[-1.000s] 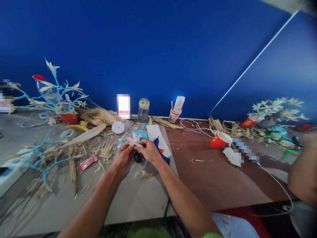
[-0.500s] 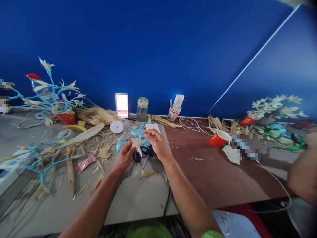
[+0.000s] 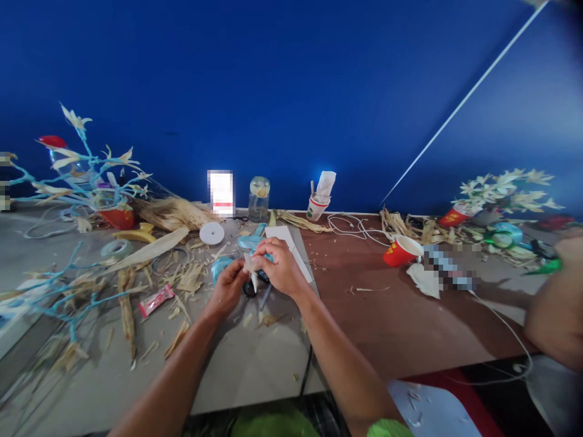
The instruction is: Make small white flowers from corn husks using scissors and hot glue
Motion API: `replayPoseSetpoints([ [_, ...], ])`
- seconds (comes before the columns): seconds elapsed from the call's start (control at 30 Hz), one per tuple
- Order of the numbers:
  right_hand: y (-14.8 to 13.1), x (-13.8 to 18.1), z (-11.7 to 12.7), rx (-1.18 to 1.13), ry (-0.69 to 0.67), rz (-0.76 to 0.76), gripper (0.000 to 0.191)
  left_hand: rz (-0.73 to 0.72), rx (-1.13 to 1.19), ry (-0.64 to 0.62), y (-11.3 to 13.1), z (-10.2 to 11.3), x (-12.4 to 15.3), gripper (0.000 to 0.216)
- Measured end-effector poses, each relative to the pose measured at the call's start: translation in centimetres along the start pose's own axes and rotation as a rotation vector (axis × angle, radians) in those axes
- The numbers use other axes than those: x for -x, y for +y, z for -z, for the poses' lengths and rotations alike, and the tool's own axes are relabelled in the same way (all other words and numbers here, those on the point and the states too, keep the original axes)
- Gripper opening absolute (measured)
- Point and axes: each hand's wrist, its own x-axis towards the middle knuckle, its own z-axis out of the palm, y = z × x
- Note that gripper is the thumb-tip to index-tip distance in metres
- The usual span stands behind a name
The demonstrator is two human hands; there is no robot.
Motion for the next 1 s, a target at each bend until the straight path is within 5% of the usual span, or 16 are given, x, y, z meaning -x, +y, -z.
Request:
replayPoseSetpoints([
  [0.27,0.6,-0.6,0.5,-0.096,-0.065,-0.113,0.01,0.055,0.104,-0.019,0.1,0.0,0.1,0.023],
  [0.7,1.6,-1.1,1.6,-0.73,-0.352,-0.685,0.027,0.1,0.196,-0.099,-1.4,0.5,0.1,0.02],
  [0.87,2.2,-1.1,1.4,-0.904,-0.32,-0.618,0.038,0.194,0.341,-0.072,-0.5,-0.1,0.2,0.018],
  [1.0,2.0,-0.8,1.1,-0.929,-0.262,-0.569,0.028,0.229,0.436,-0.036,0.1,-0.3,0.2,0.017],
])
